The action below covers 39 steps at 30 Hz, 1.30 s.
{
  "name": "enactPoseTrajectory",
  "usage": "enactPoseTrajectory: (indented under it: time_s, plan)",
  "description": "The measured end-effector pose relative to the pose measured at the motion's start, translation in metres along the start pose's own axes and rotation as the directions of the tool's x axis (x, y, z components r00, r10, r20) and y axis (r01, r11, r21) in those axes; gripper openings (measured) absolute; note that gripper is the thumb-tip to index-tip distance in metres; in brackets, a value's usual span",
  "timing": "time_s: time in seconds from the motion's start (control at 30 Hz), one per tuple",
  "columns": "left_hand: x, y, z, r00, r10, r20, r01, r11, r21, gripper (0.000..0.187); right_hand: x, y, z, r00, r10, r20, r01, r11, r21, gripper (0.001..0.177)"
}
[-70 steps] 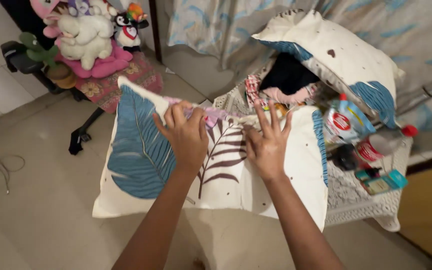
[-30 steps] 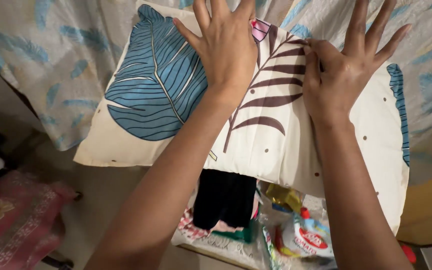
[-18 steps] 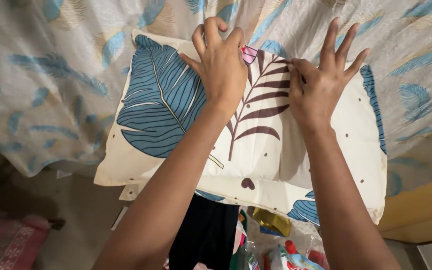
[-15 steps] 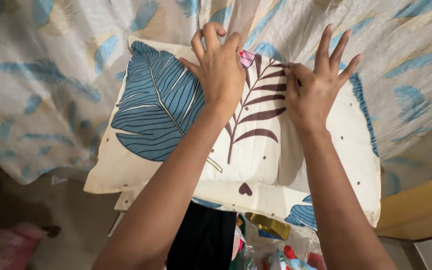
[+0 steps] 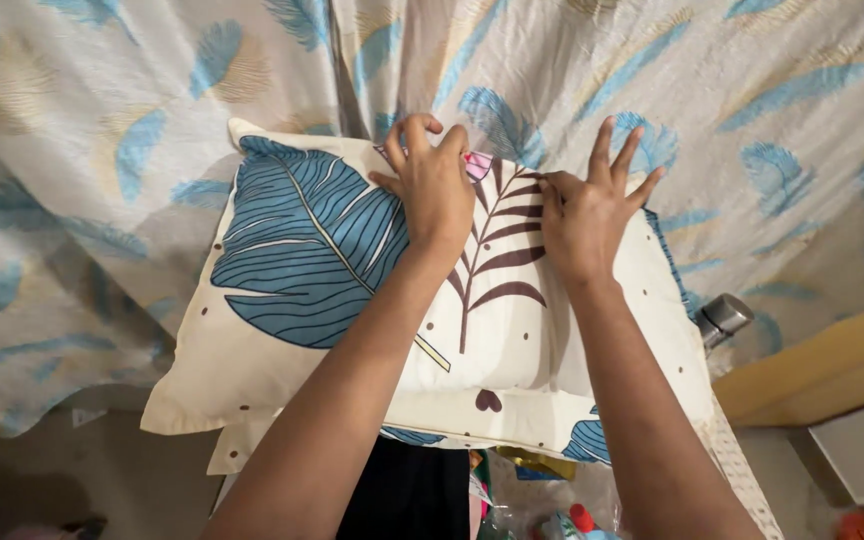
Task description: The person folds several garments on a bed, including a beige top, a pink top, and a black top, then places them on a nearby table. The person also picks up and moves two pillows from the bed to the table.
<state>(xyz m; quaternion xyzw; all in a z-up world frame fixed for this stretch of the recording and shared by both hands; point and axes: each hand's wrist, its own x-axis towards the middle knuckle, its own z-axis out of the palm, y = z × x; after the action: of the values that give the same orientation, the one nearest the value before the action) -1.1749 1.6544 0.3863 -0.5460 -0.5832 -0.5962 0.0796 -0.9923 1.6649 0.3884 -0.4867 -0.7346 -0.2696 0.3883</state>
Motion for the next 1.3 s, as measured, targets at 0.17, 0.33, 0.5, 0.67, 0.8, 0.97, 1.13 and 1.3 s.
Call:
enactPoseTrajectory:
  time_s: [0.17,0.33,0.5,0.67,0.8,0.97,1.13,1.3]
  plan:
    - [-0.015,-0.007,0.020,0.998,-0.010,0.067,0.007,0.999,0.045,0.016,-0.013,0.006,0.013,0.995,0.044,0.088,-0.040,0.998,-0.050,0.009]
    - [-0.020,-0.018,0.031,0.995,-0.031,0.095,0.024,0.997,0.074,0.015,-0.022,0.006,0.028,0.989,0.072,0.130,-0.062,0.995,-0.081,0.010]
    - [-0.023,-0.029,0.037,0.991,-0.050,0.127,0.040,0.996,0.081,0.016,-0.028,0.001,0.037,0.988,0.077,0.136,-0.069,0.996,-0.060,0.012]
    - [-0.022,-0.037,0.039,0.997,0.016,0.078,-0.021,0.998,0.062,0.021,-0.035,-0.006,0.044,0.973,0.130,0.191,-0.116,0.990,-0.081,0.010]
    - [-0.026,-0.039,0.038,0.980,-0.052,0.194,0.028,0.992,0.125,0.016,-0.041,-0.012,0.051,0.954,0.149,0.259,-0.132,0.988,-0.080,0.010]
    - [-0.032,-0.044,0.043,0.977,-0.063,0.205,0.029,0.986,0.166,0.008,-0.052,-0.015,0.047,0.931,0.081,0.356,-0.062,0.996,-0.064,0.012]
    - [-0.031,-0.050,0.053,0.960,-0.109,0.257,0.057,0.978,0.200,0.015,-0.043,-0.017,0.036,0.896,0.132,0.424,-0.090,0.989,-0.120,0.013]
    - [-0.028,-0.055,0.056,0.975,0.001,0.221,-0.059,0.966,0.252,0.013,-0.039,-0.049,-0.023,0.914,0.230,0.335,-0.228,0.973,-0.046,0.061]
